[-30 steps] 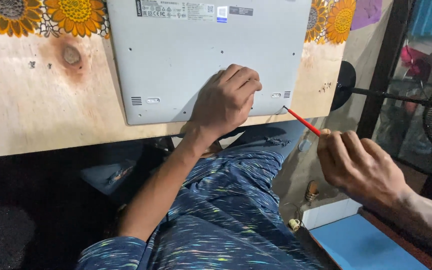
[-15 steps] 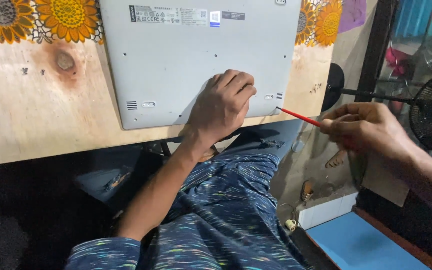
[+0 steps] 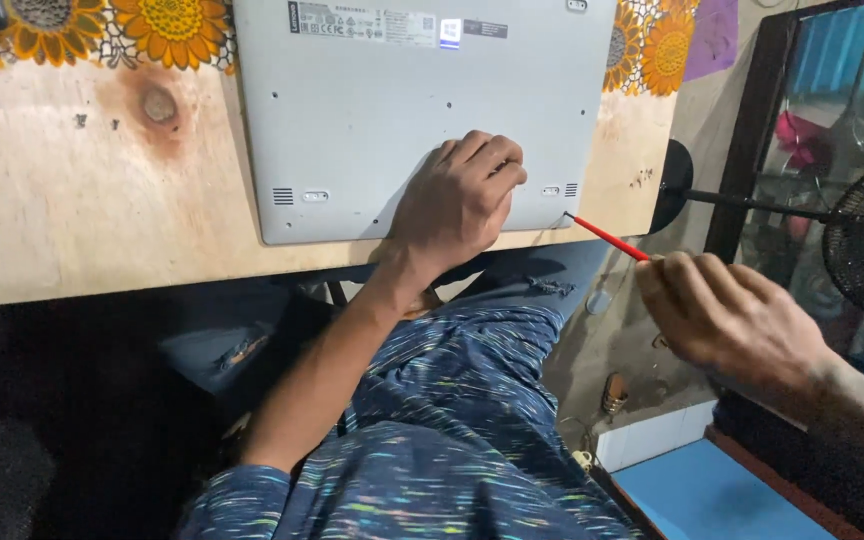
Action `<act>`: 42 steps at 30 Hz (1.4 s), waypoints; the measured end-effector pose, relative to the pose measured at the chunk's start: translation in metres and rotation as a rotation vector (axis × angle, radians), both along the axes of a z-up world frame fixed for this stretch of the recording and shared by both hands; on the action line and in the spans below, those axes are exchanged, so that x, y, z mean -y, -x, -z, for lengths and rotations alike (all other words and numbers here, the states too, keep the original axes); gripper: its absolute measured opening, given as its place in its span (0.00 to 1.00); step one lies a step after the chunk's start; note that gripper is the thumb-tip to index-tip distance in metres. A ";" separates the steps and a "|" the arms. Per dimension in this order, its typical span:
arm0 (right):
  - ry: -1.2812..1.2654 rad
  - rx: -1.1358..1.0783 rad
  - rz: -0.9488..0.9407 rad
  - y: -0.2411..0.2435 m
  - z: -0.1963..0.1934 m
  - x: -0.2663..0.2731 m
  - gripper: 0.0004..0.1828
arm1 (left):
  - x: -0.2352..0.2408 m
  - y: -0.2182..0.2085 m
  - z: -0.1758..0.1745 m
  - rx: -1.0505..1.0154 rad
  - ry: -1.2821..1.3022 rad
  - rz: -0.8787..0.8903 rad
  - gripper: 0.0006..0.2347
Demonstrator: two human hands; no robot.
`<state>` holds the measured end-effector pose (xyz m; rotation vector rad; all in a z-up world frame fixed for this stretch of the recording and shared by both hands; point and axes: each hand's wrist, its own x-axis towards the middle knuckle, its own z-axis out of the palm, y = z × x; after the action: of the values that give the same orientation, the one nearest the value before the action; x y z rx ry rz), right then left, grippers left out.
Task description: The person uses a red screwdriver to remove screws from the bottom panel of a silver laptop. They place the removed screws on the wooden table next to the laptop.
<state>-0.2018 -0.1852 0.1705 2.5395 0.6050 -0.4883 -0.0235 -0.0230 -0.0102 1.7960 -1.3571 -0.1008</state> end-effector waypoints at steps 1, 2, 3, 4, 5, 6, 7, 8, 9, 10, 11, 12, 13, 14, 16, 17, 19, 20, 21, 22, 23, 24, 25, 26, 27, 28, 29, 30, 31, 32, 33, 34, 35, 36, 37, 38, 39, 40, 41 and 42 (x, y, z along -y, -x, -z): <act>0.003 -0.004 0.003 -0.003 0.001 0.000 0.07 | -0.001 0.001 -0.001 -0.004 0.003 0.003 0.07; 0.034 0.001 -0.080 -0.006 0.002 0.001 0.06 | -0.001 0.001 -0.002 0.009 -0.025 0.004 0.07; 0.064 0.007 -0.165 -0.009 0.003 0.002 0.06 | -0.001 0.001 -0.002 0.022 -0.053 0.004 0.07; 0.064 0.000 -0.165 -0.005 0.008 0.006 0.06 | 0.000 0.002 -0.001 0.015 -0.053 0.004 0.07; 0.039 -0.074 -0.215 0.000 0.014 0.010 0.10 | 0.001 0.004 0.001 0.107 -0.171 0.022 0.12; 0.014 -0.147 -0.262 0.006 0.019 0.013 0.15 | 0.002 0.005 0.002 0.200 -0.288 0.044 0.18; 0.012 -0.154 -0.259 0.001 0.019 0.007 0.15 | 0.000 0.006 0.003 0.194 -0.288 0.048 0.18; 0.001 -0.117 -0.233 -0.003 0.018 0.001 0.11 | 0.000 0.007 0.004 0.238 -0.338 0.065 0.21; -0.010 -0.079 -0.207 -0.007 0.017 -0.004 0.08 | 0.000 0.007 0.005 0.282 -0.387 0.082 0.23; -0.013 -0.084 -0.215 -0.008 0.018 -0.004 0.08 | 0.002 0.006 0.005 0.276 -0.391 0.075 0.23; -0.004 -0.084 -0.154 -0.008 0.020 -0.003 0.05 | 0.003 0.005 0.006 0.266 -0.395 0.078 0.22; 0.009 -0.090 -0.080 -0.005 0.019 -0.006 0.02 | 0.004 0.007 0.006 0.253 -0.394 0.092 0.21; 0.008 -0.101 -0.077 -0.004 0.017 -0.009 0.02 | 0.003 0.008 0.006 0.243 -0.393 0.098 0.21; -0.025 -0.129 0.009 -0.006 0.017 -0.009 0.02 | 0.003 0.008 0.006 0.231 -0.387 0.098 0.21; -0.064 -0.160 0.093 -0.003 0.020 -0.009 0.05 | 0.002 0.007 0.008 0.216 -0.388 0.098 0.20; -0.139 -0.259 0.474 0.003 0.023 -0.008 0.07 | 0.002 0.008 0.009 0.205 -0.390 0.103 0.21; -0.212 -0.343 0.874 -0.002 0.024 -0.008 0.10 | 0.003 0.010 0.009 0.200 -0.386 0.120 0.22; -0.388 -0.239 1.252 -0.015 0.025 -0.009 0.07 | 0.004 0.009 0.009 0.213 -0.394 0.120 0.23; -0.571 -0.121 1.622 -0.026 0.023 -0.010 0.07 | 0.003 0.009 0.007 0.227 -0.402 0.120 0.24; -0.571 -0.095 1.631 -0.030 0.019 -0.008 0.07 | 0.003 0.010 0.008 0.244 -0.386 0.130 0.24; -0.683 -0.118 1.846 -0.033 0.014 -0.007 0.08 | 0.002 0.011 0.008 0.266 -0.391 0.123 0.23; -0.810 -0.137 2.042 -0.041 0.008 -0.003 0.09 | 0.003 0.009 0.007 0.294 -0.394 0.103 0.22; -0.819 -0.104 2.035 -0.027 0.007 -0.007 0.09 | 0.005 0.014 0.007 0.315 -0.375 0.100 0.22; -0.854 -0.069 2.014 -0.020 0.013 -0.008 0.10 | 0.005 0.013 0.008 0.313 -0.377 0.096 0.23; -0.890 -0.035 1.992 -0.014 0.020 -0.010 0.11 | 0.003 0.011 0.010 0.311 -0.379 0.092 0.24; -0.914 -0.046 1.960 -0.014 0.017 -0.009 0.11 | 0.001 0.013 0.011 0.327 -0.396 0.064 0.24; -0.869 -0.107 1.907 -0.015 0.014 -0.007 0.12 | 0.000 0.014 0.012 0.285 -0.352 0.057 0.24; -0.818 -0.135 1.854 -0.017 0.008 -0.002 0.13 | 0.007 0.011 0.013 0.255 -0.284 0.054 0.23; -0.834 -0.115 1.824 -0.023 0.000 -0.006 0.13 | 0.009 0.009 0.011 0.282 -0.278 0.030 0.23; -0.715 -0.084 1.765 -0.026 -0.006 -0.011 0.13 | 0.008 0.010 0.011 0.254 -0.270 0.039 0.22; -0.599 -0.049 1.704 -0.028 -0.011 -0.016 0.13 | 0.008 0.012 0.012 0.227 -0.262 0.047 0.20; -0.616 -0.047 1.688 -0.020 -0.010 -0.015 0.13 | 0.007 0.012 0.011 0.241 -0.270 0.034 0.20; -0.719 0.071 1.631 -0.012 -0.008 -0.013 0.14 | 0.007 0.013 0.011 0.260 -0.285 0.039 0.21; -0.822 0.193 1.571 -0.004 -0.006 -0.011 0.16 | 0.008 0.011 0.011 0.281 -0.299 0.046 0.22; -0.840 0.200 1.554 0.000 0.002 -0.014 0.16 | 0.007 0.013 0.012 0.299 -0.305 0.034 0.22; -0.976 0.296 1.611 0.004 0.010 -0.017 0.17 | 0.005 0.015 0.014 0.266 -0.293 0.042 0.21; -1.115 0.391 1.664 0.008 0.018 -0.020 0.19 | 0.004 0.018 0.016 0.233 -0.280 0.049 0.21; -1.131 0.378 1.651 0.014 0.036 -0.026 0.19 | -0.003 0.022 0.014 0.238 -0.294 0.035 0.21; -1.330 0.514 1.608 0.020 0.055 -0.032 0.18 | -0.010 0.026 0.013 0.269 -0.336 0.044 0.22; -1.536 0.642 1.544 0.022 0.075 -0.038 0.17 | -0.018 0.027 0.012 0.301 -0.384 0.044 0.24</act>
<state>-0.2242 -0.1476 0.0958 3.5801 -2.1413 0.7446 -0.0507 -0.0050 -0.0225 2.1662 -1.6780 -0.1257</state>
